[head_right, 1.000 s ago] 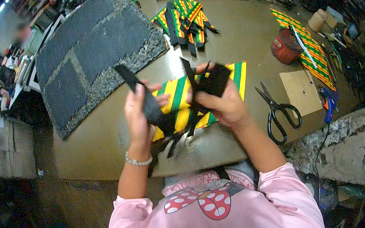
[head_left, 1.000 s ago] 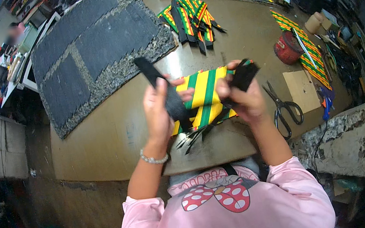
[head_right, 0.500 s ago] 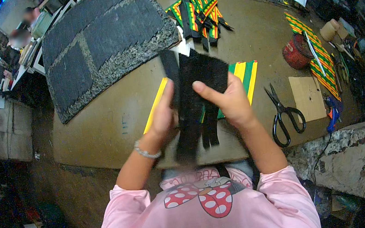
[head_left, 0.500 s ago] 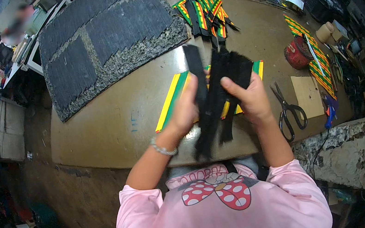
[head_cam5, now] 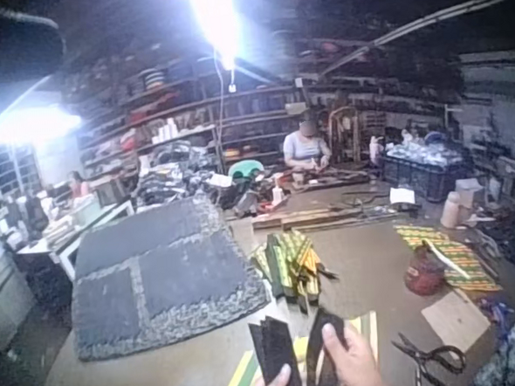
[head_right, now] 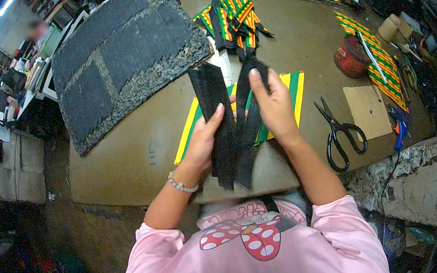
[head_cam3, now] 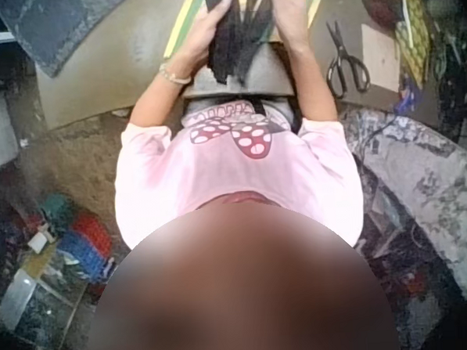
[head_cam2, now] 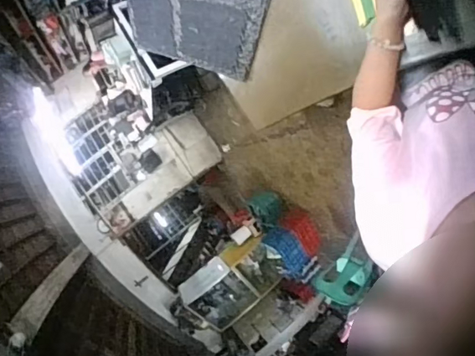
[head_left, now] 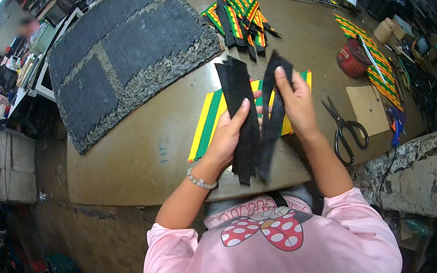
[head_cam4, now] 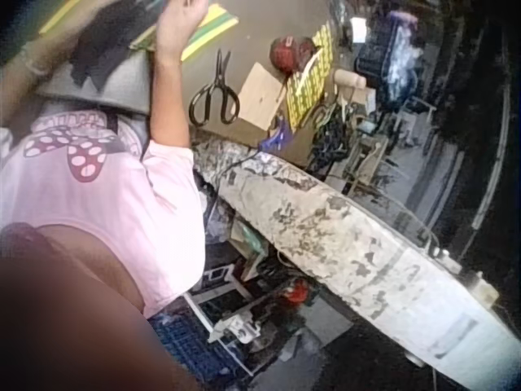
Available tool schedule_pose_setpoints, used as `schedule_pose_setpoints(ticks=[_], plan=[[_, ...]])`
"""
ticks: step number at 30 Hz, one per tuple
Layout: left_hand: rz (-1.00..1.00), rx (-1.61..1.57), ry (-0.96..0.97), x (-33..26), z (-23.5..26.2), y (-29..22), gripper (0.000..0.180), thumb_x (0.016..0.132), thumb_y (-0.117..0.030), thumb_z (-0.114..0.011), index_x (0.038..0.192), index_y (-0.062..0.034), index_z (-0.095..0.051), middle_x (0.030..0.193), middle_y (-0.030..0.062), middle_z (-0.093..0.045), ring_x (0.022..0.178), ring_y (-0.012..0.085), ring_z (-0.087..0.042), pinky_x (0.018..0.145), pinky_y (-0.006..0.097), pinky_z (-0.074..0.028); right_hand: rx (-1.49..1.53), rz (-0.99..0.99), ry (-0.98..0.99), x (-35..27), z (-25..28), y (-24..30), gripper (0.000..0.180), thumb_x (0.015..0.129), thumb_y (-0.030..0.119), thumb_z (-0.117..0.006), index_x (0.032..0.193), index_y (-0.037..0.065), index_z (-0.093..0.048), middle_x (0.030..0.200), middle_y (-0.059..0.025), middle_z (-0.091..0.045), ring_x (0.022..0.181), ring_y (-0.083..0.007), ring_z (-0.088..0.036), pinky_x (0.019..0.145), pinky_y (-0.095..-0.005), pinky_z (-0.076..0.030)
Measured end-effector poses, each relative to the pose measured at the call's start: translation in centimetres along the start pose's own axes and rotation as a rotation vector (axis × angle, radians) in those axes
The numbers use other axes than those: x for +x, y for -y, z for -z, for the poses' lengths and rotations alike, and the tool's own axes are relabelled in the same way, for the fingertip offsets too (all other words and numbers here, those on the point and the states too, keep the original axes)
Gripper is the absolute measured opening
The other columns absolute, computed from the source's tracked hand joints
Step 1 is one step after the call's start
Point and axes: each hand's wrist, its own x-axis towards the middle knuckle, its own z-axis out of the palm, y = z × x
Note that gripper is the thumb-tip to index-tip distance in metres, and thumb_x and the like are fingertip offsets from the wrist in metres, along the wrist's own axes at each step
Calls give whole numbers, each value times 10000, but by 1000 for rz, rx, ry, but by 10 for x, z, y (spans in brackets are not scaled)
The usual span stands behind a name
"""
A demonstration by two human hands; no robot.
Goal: The person cuts a colorful striped sheet into narrow strips using scissors, then folds and stacks them. They place black strips along the edges of a larger striped sheet and press them down, repeating the process to assemble layered components.
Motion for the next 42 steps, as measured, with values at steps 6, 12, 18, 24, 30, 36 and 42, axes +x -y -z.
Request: schedule_pose_setpoints(ticks=[6,12,18,24,30,36,42], plan=[[-5,-36,-29,9,9,-1,486,1032,-424,-416,1338,-48,-458,1072,124,-647,902,193,-675,788,329,-576,98,-102,72,-11,9,38,254,938,247,-674,1058,28,-625,821,19,-640,655,-35,-554,573,-168,-414],[121,345,70,-1,-14,-3,462,1016,-424,-478,1300,-60,-496,1082,55,-658,894,113,-652,762,278,-542,-453,276,-13,-6,-10,2,454,935,345,-655,1261,72,-496,1114,-67,-501,840,-108,-576,690,-219,-479],[-416,310,-30,29,11,-19,602,1042,-479,-309,1355,8,-475,1177,149,-632,1076,227,-608,1015,340,-442,17,-216,519,-10,-9,5,694,916,249,-676,1459,53,-290,1267,-135,-524,1058,-208,-590,891,-345,-500],[-627,1429,-257,64,99,-65,643,1008,-578,-291,1353,-90,-528,1454,199,-380,1347,357,-331,1127,534,-195,126,-288,315,2,8,15,336,928,198,-671,1186,24,-547,942,-92,-685,751,-145,-668,683,-272,-557],[-482,2247,-419,15,195,-130,941,691,-585,-772,1486,-288,-366,1573,131,-212,1462,361,-187,1131,641,-170,185,-46,20,22,40,21,252,946,180,-644,1122,21,-560,939,-107,-683,742,-157,-672,658,-279,-565],[-768,2310,-770,-83,293,-181,713,775,-524,-724,1386,-225,-507,1479,175,-354,1342,381,-362,1039,569,-318,104,1,-176,81,99,-17,219,949,158,-632,1103,16,-567,941,-99,-681,744,-171,-662,645,-305,-549],[-34,1384,-1507,-172,421,-201,645,920,-550,-491,1208,9,-633,1222,266,-614,1174,432,-555,1004,487,-414,-839,64,-558,208,144,-23,409,919,292,-643,1173,-22,-578,1141,-179,-650,982,-293,-634,878,-425,-490]])
